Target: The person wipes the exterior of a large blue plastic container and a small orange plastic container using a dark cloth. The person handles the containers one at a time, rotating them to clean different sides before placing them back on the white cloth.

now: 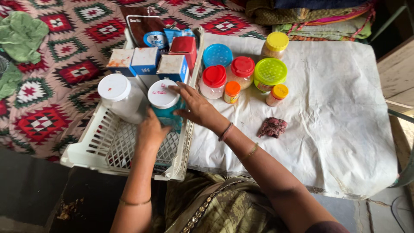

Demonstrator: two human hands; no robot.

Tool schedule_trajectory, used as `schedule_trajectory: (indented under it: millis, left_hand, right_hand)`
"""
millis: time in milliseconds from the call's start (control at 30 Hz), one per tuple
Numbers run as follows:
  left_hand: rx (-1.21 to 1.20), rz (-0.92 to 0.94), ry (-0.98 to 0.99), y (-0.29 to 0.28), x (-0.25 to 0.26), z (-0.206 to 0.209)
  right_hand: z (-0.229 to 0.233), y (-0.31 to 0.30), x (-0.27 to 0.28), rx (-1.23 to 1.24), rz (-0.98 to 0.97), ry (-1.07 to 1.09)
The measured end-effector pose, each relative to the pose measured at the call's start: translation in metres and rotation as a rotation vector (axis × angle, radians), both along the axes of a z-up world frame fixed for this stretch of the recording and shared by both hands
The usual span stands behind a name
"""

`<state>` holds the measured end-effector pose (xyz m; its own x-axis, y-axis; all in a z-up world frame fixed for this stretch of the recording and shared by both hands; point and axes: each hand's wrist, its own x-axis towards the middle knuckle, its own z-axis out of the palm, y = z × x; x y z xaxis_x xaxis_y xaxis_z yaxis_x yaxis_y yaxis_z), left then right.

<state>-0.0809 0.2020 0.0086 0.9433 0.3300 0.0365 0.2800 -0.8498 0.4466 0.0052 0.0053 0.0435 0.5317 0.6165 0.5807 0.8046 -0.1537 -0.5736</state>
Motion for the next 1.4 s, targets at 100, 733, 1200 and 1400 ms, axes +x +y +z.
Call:
schedule_trajectory:
  millis: [100,733,1200,1400]
  left_hand:
    - [0.15,-0.017,-0.2,-0.023,-0.018,0.05]
    - [0.03,-0.426,-0.233,-0.197,0.154,-0.08]
    - [-0.583,-0.597,-0.376,-0.222,0.075,-0.129]
    - [-0.561,-0.667,-0.338,-0.218,0.072,-0.175]
  right_hand:
    - [-0.015,-0.028,-0.008,0.027,-0.118,-0.019]
    - [-0.12,-0.256,-0.058,-0.425,-0.746,0.122]
    - [-0.081,-0.191,-0.06,-0.043,-0.592,0.084]
    - [-0.065,-0.174,-0.075,-0.253,-0.518,-0.148]
